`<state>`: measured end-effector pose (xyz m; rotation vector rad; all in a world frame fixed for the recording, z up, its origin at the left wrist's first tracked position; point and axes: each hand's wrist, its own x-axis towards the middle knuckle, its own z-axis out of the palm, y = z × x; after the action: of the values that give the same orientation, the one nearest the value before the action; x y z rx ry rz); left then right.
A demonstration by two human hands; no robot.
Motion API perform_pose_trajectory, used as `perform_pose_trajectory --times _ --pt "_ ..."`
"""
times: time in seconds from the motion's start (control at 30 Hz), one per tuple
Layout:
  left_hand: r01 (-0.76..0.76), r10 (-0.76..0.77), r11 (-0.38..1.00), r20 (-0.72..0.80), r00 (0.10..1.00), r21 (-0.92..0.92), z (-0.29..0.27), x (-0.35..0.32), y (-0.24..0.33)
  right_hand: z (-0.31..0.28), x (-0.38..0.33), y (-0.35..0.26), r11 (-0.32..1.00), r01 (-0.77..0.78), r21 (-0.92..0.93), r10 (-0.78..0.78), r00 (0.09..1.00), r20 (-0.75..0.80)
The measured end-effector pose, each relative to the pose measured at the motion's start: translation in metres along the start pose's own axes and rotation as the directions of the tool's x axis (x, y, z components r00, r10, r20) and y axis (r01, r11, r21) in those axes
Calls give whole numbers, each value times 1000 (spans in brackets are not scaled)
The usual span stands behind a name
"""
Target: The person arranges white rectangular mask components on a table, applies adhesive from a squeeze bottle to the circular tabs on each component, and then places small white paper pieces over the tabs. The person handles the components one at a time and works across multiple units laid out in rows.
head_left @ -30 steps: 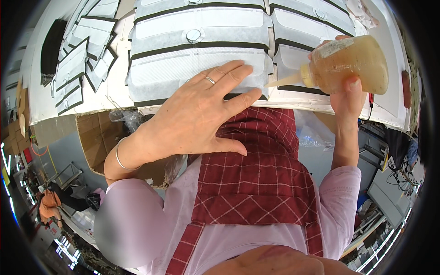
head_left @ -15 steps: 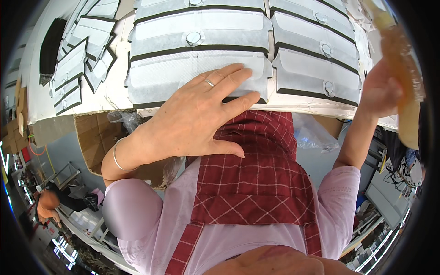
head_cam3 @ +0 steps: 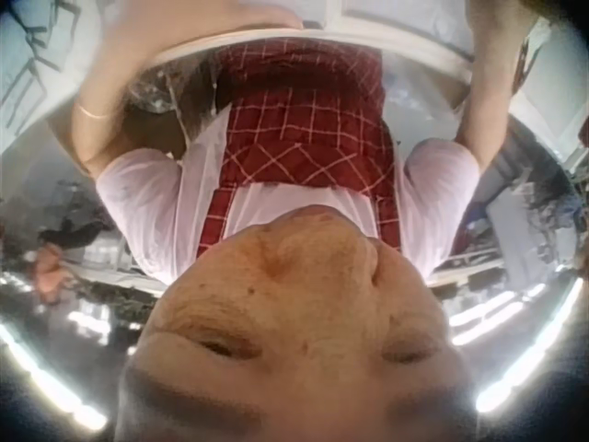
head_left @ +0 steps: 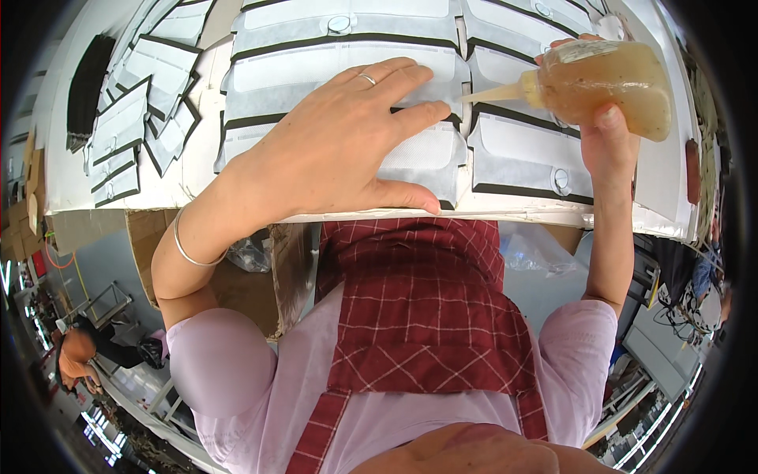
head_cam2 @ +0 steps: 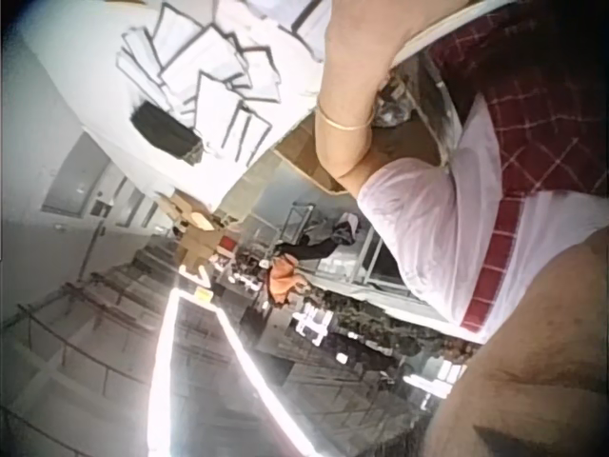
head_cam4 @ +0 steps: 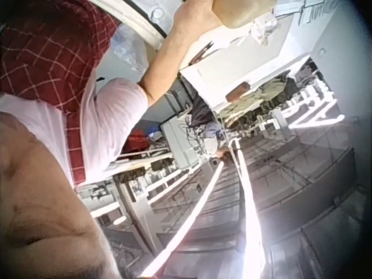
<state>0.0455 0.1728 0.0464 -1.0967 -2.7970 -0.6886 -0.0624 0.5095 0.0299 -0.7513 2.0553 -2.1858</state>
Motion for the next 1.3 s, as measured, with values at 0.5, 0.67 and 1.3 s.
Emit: perform_pose_trajectory --times 0.5,0.67,1.3 --pt "13 -11 999 55 998 -41 -3 1 4 28 20 -28 889 329 -319 -206 909 363" --pt "22 -20 999 54 998 -27 -1 0 5 39 33 -23 825 549 -136 -424 760 493" --pt "20 -16 996 -54 998 84 -15 36 -53 -3 59 -8 985 -7 -172 17 998 59"
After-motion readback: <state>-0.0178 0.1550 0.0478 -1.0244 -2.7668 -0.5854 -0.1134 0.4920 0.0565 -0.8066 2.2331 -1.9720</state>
